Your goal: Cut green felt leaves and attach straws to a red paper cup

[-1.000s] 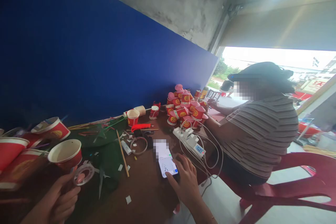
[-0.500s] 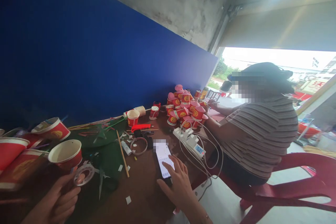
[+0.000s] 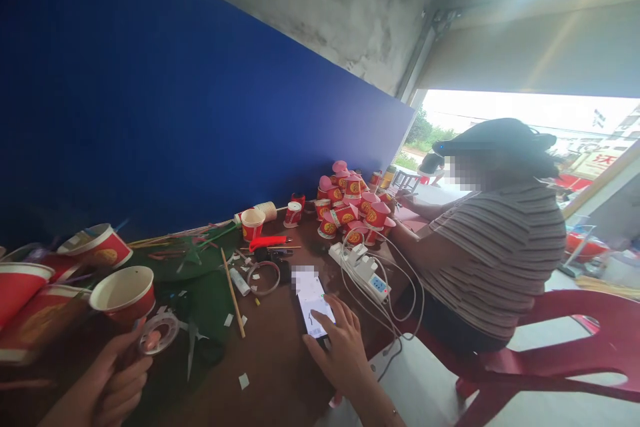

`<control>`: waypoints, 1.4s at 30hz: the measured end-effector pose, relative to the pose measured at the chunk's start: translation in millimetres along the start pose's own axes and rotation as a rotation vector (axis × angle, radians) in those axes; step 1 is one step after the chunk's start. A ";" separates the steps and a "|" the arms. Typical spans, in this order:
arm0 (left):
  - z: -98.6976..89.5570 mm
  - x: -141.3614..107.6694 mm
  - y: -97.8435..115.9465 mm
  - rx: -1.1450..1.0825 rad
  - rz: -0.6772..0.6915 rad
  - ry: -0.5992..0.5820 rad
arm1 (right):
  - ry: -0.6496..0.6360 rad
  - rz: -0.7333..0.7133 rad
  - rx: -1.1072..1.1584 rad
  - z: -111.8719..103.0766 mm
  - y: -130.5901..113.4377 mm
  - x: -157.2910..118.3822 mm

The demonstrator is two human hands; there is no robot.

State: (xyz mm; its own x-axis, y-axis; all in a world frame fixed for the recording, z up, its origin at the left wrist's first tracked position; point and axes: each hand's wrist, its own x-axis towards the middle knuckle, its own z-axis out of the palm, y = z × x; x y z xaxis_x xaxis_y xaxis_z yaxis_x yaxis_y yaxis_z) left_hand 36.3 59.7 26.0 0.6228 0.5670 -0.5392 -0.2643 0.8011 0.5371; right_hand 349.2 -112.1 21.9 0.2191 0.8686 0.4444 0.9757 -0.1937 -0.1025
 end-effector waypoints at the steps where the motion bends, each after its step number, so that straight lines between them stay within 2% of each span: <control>1: 1.2 -1.5 0.2 0.008 0.007 0.001 | -0.005 0.002 -0.007 0.6 0.5 0.3; 8: 17.4 -15.9 3.4 0.072 0.066 0.008 | -0.028 0.048 -0.035 1.3 6.0 -3.0; 14: 12.1 -9.8 2.4 0.009 0.013 -0.027 | -0.015 -0.019 -0.023 -1.0 6.4 -5.8; 20: 13.0 -12.5 3.2 0.066 0.054 0.023 | 0.008 -0.056 0.001 -2.9 5.5 -4.9; 31: 16.0 -14.4 4.3 0.040 0.034 0.004 | 0.094 0.026 0.002 -0.4 10.8 -5.9; 42: 15.2 -12.9 4.7 0.019 0.002 -0.003 | -0.010 -0.006 0.034 5.0 0.8 0.5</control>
State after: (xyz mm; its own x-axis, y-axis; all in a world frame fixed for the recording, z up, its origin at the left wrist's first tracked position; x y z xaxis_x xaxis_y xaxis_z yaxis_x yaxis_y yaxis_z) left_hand 38.2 53.2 45.3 0.6244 0.5681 -0.5361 -0.2519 0.7961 0.5503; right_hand 350.0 -109.5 17.6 0.2134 0.8741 0.4364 0.9762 -0.1734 -0.1300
